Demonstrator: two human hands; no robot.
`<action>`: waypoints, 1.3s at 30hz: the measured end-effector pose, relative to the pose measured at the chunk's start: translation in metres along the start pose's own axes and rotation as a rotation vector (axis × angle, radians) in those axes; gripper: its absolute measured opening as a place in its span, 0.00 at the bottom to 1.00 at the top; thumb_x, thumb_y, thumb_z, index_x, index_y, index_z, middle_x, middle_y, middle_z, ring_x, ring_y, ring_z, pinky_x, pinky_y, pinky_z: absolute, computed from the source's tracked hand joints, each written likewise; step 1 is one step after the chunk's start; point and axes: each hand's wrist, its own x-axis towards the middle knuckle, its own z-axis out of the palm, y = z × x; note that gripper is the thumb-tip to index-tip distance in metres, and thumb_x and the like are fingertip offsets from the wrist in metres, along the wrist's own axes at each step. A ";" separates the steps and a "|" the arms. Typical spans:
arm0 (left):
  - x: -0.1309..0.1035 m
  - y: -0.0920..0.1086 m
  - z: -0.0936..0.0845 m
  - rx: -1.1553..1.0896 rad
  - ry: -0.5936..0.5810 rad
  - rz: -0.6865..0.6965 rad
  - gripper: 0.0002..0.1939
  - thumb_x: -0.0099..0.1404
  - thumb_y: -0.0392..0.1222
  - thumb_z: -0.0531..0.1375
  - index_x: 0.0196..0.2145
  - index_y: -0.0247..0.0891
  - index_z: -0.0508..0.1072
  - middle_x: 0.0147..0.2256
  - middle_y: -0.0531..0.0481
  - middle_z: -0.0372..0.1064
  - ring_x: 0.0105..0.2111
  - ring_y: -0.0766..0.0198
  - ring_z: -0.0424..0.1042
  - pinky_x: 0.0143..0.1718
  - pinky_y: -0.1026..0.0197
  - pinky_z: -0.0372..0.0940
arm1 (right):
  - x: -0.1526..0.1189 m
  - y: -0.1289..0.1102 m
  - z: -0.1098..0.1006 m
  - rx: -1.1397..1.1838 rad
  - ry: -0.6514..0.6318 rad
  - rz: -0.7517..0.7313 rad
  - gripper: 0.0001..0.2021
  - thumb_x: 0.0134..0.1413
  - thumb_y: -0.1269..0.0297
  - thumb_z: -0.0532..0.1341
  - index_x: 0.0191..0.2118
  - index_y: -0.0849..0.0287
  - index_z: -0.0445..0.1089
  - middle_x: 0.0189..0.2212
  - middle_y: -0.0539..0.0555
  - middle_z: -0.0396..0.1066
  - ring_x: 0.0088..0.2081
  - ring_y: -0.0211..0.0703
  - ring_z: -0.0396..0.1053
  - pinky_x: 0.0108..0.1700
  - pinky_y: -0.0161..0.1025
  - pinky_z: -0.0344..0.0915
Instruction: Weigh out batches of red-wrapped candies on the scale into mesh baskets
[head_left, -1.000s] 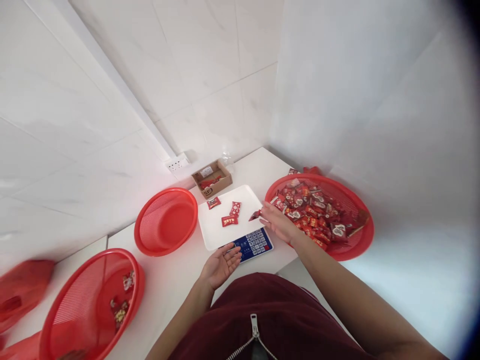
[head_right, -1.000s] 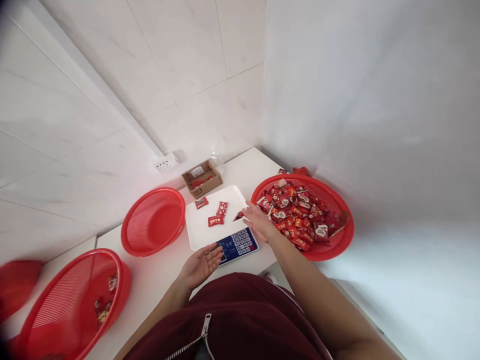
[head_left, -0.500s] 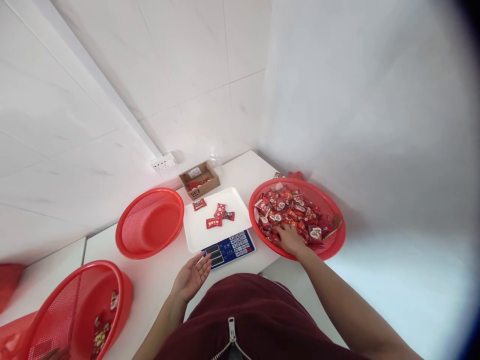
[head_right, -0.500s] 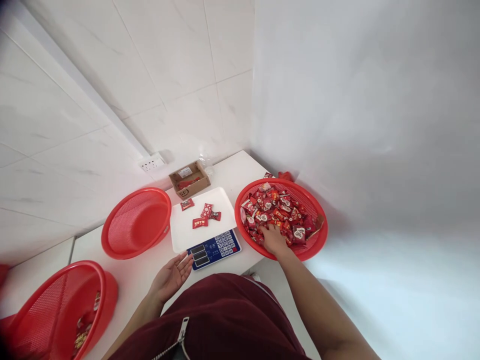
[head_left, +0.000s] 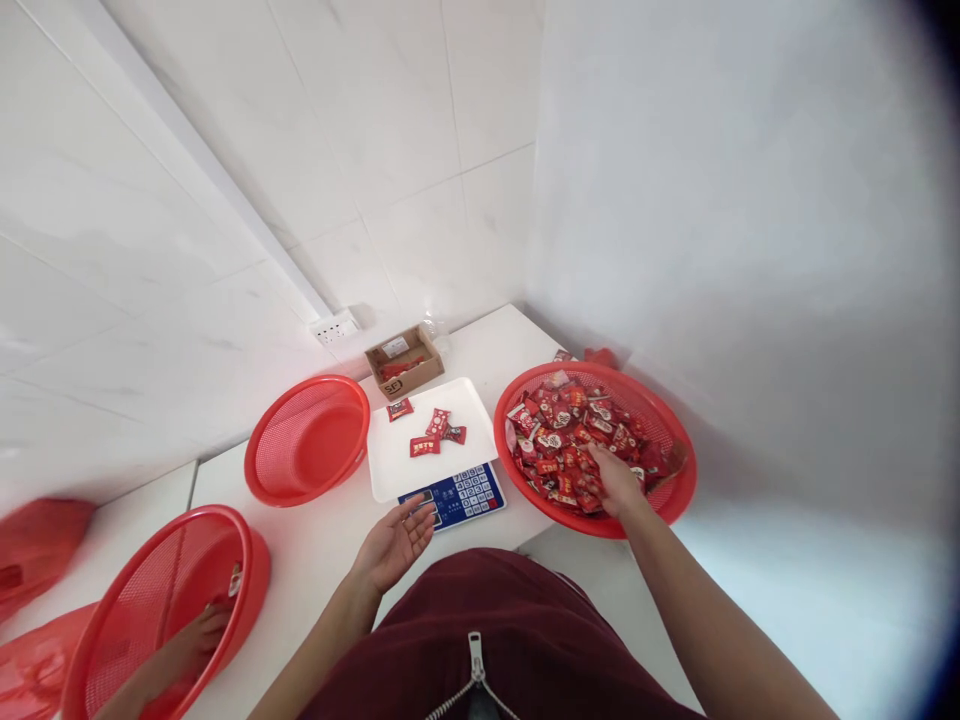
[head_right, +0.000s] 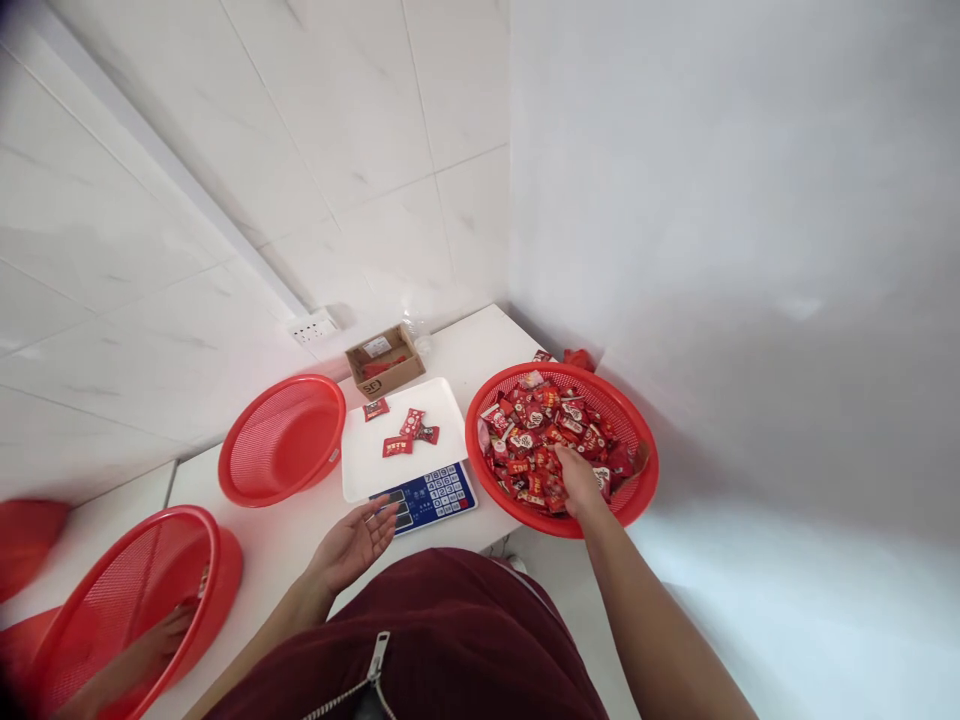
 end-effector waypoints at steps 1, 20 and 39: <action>-0.001 -0.003 0.006 0.028 -0.011 -0.004 0.11 0.62 0.34 0.57 0.44 0.34 0.68 0.34 0.45 0.74 0.29 0.65 0.75 0.34 0.63 0.69 | -0.005 -0.006 -0.001 0.043 -0.021 0.005 0.22 0.56 0.47 0.44 0.44 0.55 0.65 0.27 0.53 0.69 0.24 0.42 0.67 0.23 0.38 0.63; 0.008 -0.069 0.089 0.404 -0.201 0.172 0.19 0.47 0.49 0.69 0.30 0.37 0.66 0.24 0.53 0.67 0.23 0.69 0.66 0.30 0.62 0.61 | -0.080 -0.053 0.052 -0.054 -0.748 -0.344 0.31 0.54 0.42 0.47 0.54 0.59 0.62 0.22 0.49 0.66 0.24 0.42 0.66 0.28 0.39 0.62; 0.085 0.040 0.031 1.123 0.610 0.710 0.26 0.57 0.46 0.61 0.53 0.39 0.61 0.60 0.39 0.53 0.61 0.52 0.52 0.59 0.54 0.49 | -0.036 -0.010 -0.049 0.516 -0.213 0.358 0.19 0.41 0.49 0.60 0.39 0.53 0.70 0.32 0.53 0.72 0.39 0.47 0.70 0.28 0.35 0.66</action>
